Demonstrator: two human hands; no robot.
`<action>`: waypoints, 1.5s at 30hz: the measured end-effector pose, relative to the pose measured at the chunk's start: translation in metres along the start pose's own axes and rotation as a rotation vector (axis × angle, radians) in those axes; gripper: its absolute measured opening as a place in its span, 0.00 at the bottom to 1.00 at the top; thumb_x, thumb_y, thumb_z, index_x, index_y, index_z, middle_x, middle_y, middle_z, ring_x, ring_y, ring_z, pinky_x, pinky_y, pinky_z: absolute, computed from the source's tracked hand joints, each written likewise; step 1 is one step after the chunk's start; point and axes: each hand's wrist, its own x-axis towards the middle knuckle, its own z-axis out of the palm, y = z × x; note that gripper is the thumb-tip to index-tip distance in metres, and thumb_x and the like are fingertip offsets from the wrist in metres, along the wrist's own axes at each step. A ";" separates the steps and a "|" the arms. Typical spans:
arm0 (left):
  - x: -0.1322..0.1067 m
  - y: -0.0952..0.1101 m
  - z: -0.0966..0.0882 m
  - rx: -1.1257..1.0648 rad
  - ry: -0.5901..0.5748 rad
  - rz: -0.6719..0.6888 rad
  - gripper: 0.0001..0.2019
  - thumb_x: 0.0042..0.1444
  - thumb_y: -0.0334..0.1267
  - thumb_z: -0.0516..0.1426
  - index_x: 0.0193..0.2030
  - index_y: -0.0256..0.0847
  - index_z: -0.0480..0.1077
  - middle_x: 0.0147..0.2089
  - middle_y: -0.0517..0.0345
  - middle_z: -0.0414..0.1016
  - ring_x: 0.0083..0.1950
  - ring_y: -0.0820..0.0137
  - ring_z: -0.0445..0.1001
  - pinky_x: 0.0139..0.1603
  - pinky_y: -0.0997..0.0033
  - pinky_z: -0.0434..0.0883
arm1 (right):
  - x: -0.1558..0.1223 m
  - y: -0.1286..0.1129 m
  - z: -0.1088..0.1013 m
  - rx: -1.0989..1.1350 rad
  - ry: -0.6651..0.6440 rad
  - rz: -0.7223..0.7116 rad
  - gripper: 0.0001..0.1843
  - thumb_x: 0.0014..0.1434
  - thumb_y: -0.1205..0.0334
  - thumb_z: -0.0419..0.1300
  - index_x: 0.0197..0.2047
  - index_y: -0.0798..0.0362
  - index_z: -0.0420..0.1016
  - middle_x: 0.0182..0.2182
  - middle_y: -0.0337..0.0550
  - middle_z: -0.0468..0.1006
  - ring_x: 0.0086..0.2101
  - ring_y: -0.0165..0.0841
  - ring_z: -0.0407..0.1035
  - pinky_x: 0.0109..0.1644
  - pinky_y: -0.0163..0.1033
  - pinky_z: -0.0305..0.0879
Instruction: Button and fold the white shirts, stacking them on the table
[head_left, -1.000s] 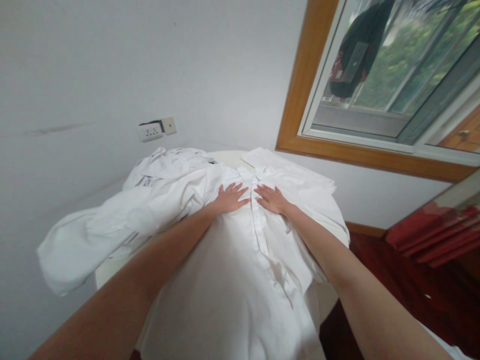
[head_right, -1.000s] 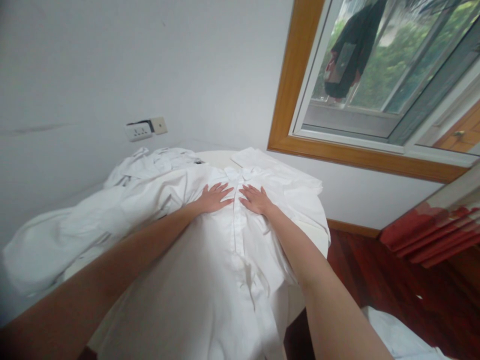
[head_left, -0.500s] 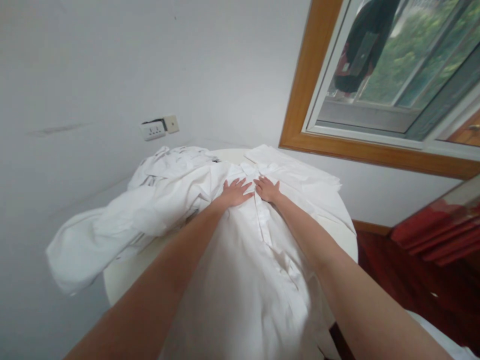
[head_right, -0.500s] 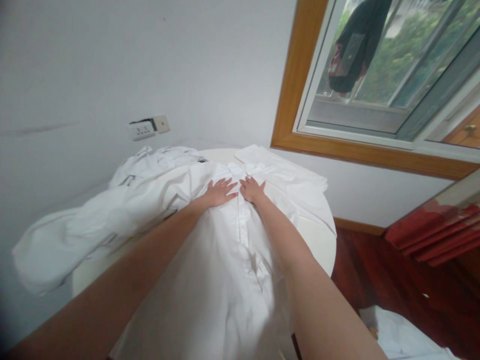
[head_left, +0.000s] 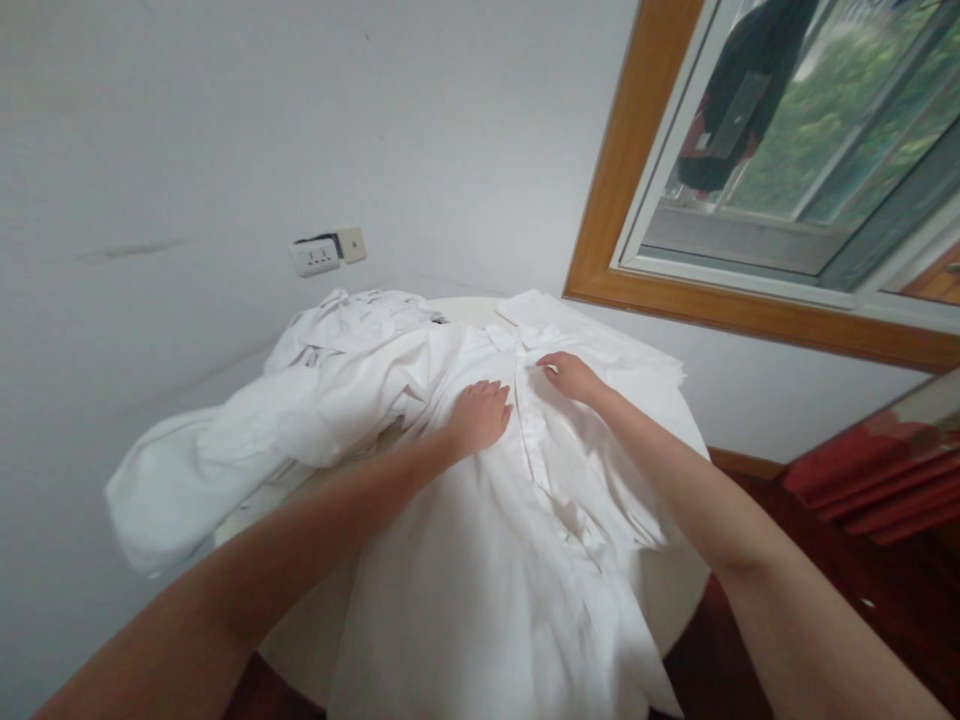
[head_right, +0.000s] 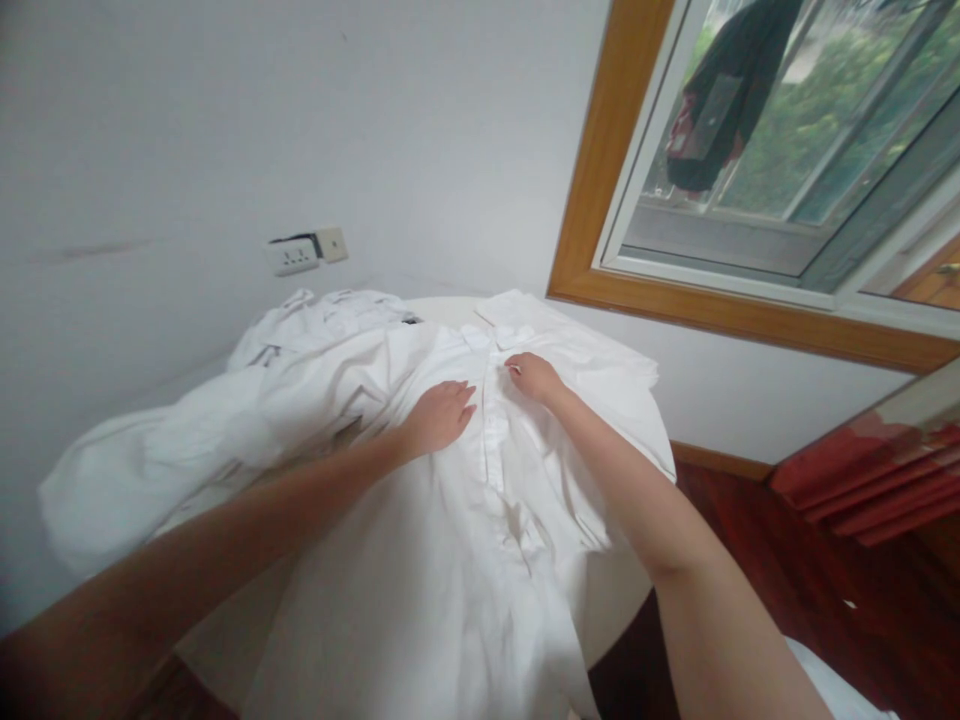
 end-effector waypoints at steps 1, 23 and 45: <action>-0.007 0.000 0.002 -0.002 -0.016 -0.012 0.22 0.64 0.44 0.46 0.62 0.40 0.64 0.65 0.43 0.64 0.65 0.53 0.61 0.63 0.49 0.59 | -0.010 0.006 -0.007 -0.019 -0.037 0.019 0.19 0.63 0.67 0.49 0.52 0.54 0.76 0.52 0.50 0.76 0.53 0.39 0.68 0.58 0.41 0.60; -0.019 -0.014 0.013 0.006 -0.086 0.065 0.24 0.65 0.51 0.43 0.66 0.56 0.57 0.72 0.52 0.52 0.71 0.53 0.49 0.66 0.39 0.49 | -0.097 0.036 0.022 -0.131 -0.092 -0.046 0.31 0.68 0.46 0.41 0.69 0.50 0.55 0.69 0.50 0.50 0.67 0.41 0.42 0.68 0.54 0.40; -0.010 0.015 0.010 -0.073 0.146 0.116 0.18 0.57 0.27 0.49 0.51 0.40 0.72 0.47 0.50 0.71 0.50 0.61 0.65 0.50 0.61 0.66 | -0.085 -0.077 0.017 -0.032 0.019 0.125 0.11 0.58 0.62 0.56 0.38 0.59 0.75 0.35 0.54 0.76 0.34 0.36 0.69 0.38 0.36 0.59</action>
